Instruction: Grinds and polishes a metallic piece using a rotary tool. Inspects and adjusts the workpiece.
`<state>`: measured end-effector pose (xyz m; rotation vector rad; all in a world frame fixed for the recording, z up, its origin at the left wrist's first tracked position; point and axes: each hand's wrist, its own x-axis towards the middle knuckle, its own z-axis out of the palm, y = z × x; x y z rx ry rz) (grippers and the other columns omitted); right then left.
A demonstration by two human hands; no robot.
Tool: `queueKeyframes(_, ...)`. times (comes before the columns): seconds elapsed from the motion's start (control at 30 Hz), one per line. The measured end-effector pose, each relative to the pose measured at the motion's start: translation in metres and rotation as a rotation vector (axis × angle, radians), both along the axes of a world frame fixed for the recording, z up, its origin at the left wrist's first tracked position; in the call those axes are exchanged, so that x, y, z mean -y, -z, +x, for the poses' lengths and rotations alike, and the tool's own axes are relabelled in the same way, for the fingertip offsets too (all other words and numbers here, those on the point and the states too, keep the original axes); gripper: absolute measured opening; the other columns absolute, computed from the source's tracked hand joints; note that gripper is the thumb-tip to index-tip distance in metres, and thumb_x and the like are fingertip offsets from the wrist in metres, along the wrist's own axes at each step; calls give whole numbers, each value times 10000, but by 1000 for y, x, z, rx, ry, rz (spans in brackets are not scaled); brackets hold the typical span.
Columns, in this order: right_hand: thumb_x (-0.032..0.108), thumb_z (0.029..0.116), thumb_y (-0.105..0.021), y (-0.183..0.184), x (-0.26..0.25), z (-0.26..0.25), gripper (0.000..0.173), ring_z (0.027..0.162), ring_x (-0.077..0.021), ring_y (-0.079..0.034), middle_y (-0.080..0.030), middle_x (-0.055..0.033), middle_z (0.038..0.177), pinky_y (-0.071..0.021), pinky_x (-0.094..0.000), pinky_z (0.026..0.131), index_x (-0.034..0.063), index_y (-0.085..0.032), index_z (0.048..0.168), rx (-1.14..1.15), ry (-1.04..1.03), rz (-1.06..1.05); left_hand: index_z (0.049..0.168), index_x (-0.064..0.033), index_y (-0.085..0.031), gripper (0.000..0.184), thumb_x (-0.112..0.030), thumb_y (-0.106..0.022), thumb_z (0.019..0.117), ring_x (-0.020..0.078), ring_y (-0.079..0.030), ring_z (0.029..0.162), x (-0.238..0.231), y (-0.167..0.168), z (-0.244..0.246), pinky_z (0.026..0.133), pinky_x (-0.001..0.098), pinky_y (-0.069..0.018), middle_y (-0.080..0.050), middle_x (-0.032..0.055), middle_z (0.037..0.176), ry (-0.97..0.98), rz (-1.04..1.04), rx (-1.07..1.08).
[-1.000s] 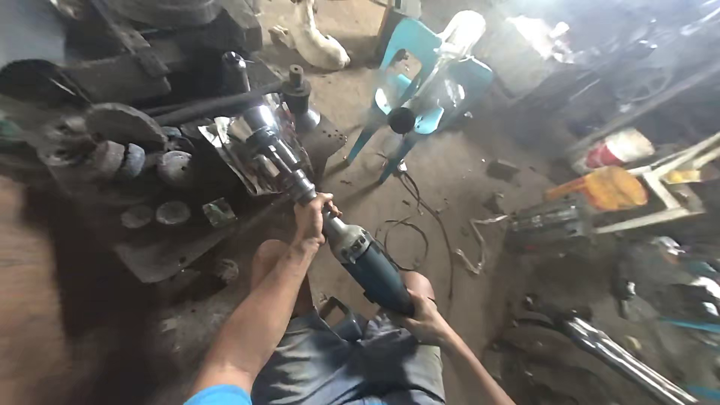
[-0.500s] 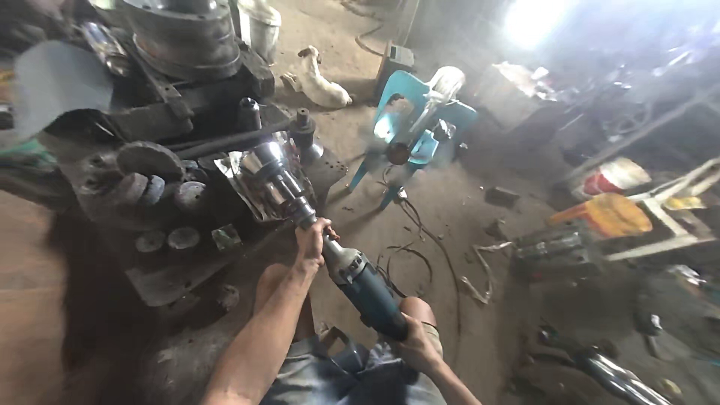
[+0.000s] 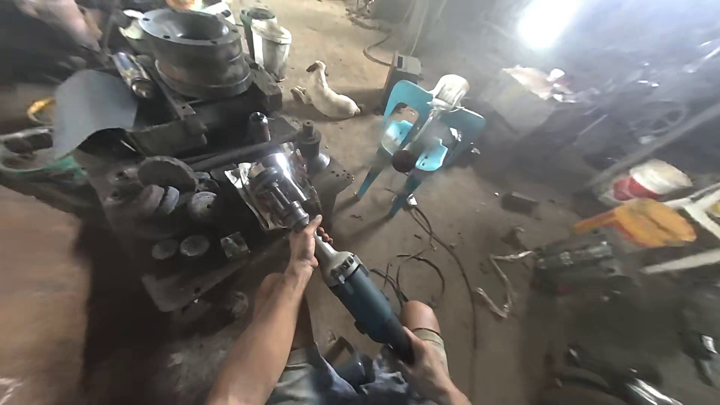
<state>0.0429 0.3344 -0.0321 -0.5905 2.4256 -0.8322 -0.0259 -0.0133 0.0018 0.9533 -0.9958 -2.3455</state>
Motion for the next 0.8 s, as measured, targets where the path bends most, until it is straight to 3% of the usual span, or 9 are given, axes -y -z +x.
queueKeyframes(0.17, 491, 891, -734, 7, -1, -1, 507, 771, -208, -728, -735, -80, 838, -602, -492, 736, 70, -679, 1167, -42, 7, -75, 1016, -7, -572, 209, -167, -700, 979, 213, -620, 527, 1, 5, -4, 558, 386, -609, -593, 93, 664, -27, -41, 56)
queueKeyframes(0.3, 544, 940, -646, 9, -3, -5, 517, 682, -176, -702, -704, -60, 763, -596, -451, 644, 68, -678, 1137, -114, -12, -140, 1033, -5, -580, 236, -171, -730, 959, 221, -629, 544, 3, 7, -8, 575, 396, -615, -604, 105, 682, -28, -55, 71)
queueKeyframes(0.47, 535, 943, -644, 11, 0, -8, 502, 692, -168, -699, -700, -53, 767, -595, -432, 654, 75, -671, 1143, -102, -19, -118, 1009, 10, -588, 179, -98, -713, 939, 228, -631, 550, 5, 9, -13, 568, 401, -612, -613, 119, 698, -27, -70, 93)
queueKeyframes(0.57, 478, 908, -722, 7, 4, -9, 500, 753, -230, -729, -728, -97, 817, -602, -486, 718, 58, -665, 1173, -65, -14, -41, 983, 7, -560, 131, -34, -668, 921, 226, -622, 538, 7, 11, -15, 551, 396, -605, -600, 116, 685, -30, -66, 97)
queueKeyframes(0.8, 495, 884, -752, 7, 9, -10, 484, 751, -203, -727, -725, -67, 799, -602, -467, 723, 93, -677, 1143, -29, 16, 5, 979, 2, -551, 128, -37, -657, 919, 228, -622, 537, 9, 13, -16, 553, 400, -608, -589, 111, 674, -33, -52, 128)
